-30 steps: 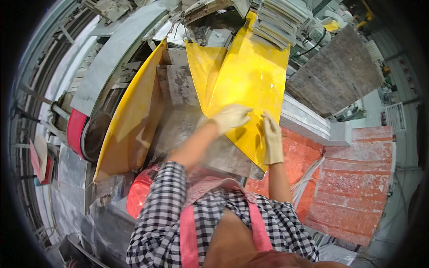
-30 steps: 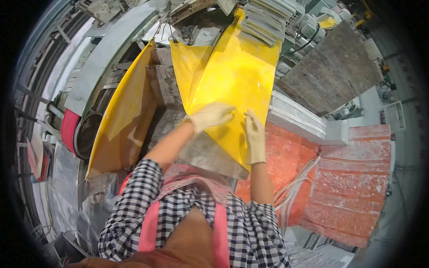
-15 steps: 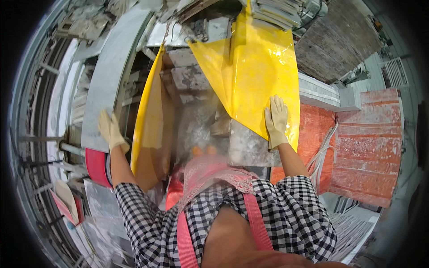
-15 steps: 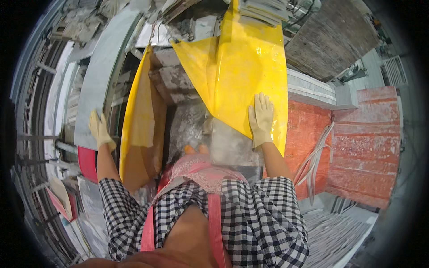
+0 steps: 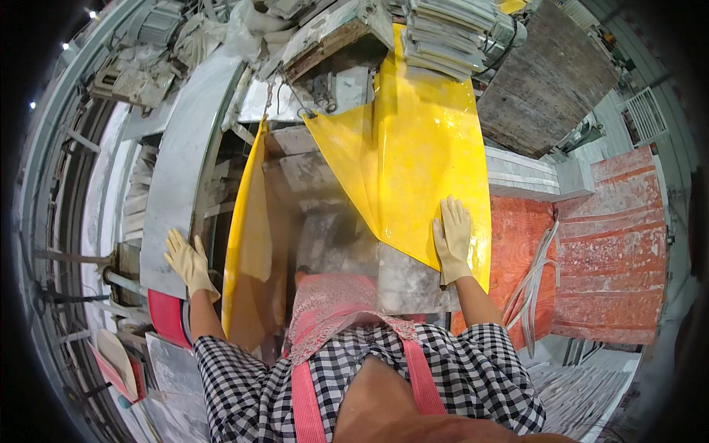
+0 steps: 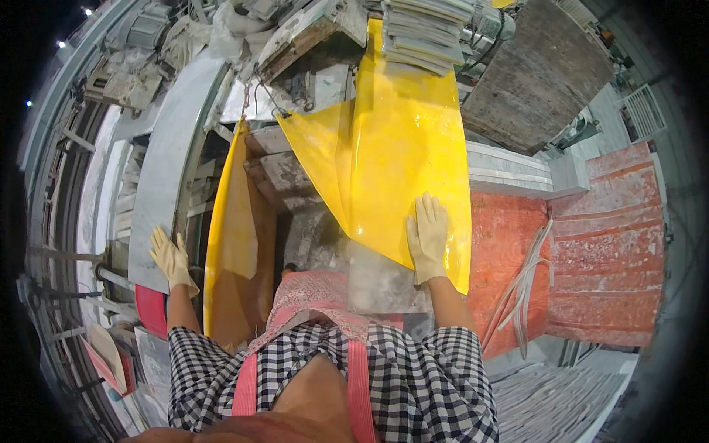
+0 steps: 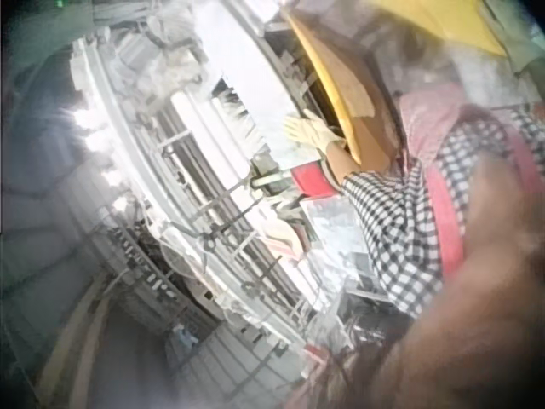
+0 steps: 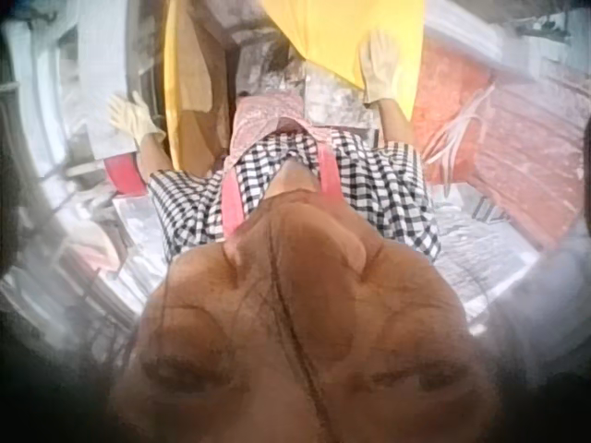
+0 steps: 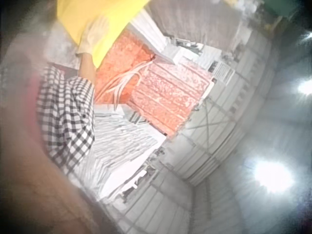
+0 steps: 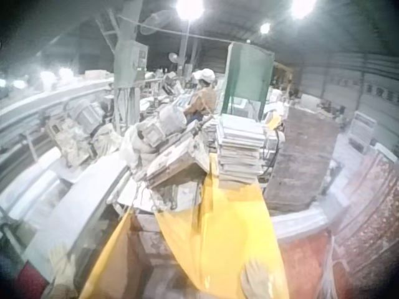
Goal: The person repeatedly picks up rectangular tiles from a conveyor and stacks them on a yellow tray. They handle the tiles one at a time, aligning each piece before placing it on the growing stack. The person wears gloves and a checkered shirt with a pink apron.
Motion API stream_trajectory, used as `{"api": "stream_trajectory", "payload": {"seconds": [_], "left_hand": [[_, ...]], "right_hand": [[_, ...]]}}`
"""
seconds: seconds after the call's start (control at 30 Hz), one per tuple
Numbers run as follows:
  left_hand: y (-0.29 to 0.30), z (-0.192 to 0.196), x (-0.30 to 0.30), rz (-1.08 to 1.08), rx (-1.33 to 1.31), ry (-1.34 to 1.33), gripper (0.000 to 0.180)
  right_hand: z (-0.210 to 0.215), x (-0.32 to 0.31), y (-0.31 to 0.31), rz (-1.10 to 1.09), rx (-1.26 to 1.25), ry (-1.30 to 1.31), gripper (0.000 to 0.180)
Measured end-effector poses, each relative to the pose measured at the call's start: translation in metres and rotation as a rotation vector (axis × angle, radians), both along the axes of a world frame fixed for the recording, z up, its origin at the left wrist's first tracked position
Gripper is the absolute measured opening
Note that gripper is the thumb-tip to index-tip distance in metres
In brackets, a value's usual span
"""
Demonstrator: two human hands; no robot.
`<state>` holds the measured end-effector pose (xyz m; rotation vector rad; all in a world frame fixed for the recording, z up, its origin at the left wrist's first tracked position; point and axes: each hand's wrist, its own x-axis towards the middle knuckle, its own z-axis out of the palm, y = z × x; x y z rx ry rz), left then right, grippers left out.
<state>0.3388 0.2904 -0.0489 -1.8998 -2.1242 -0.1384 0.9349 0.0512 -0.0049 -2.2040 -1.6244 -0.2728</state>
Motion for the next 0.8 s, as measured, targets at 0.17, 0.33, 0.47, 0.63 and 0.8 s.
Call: {"api": "stream_trajectory", "payload": {"seconds": [0.17, 0.33, 0.47, 0.63, 0.8], "left_hand": [[0.006, 0.004, -0.016, -0.081, -0.069, -0.073, 0.068], [0.039, 0.027, -0.05, -0.379, -0.162, -0.758, 0.049], [0.053, 0.014, -0.066, -0.363, -0.285, -0.835, 0.052], [0.063, 0.025, -0.065, -0.4, -0.407, -0.917, 0.057], [0.078, 0.088, -0.145, -0.192, -0.478, -1.003, 0.062]], "right_hand": [[0.006, -0.009, -0.003, -0.042, 0.068, 0.088, 0.045], [0.006, -0.018, -0.004, -0.156, -0.18, -0.061, 0.05], [0.013, -0.027, 0.002, -0.274, -0.323, -0.075, 0.053], [0.017, -0.036, 0.009, -0.392, -0.267, 0.189, 0.054], [-0.003, -0.033, 0.013, -0.413, -0.501, -0.137, 0.053]]}}
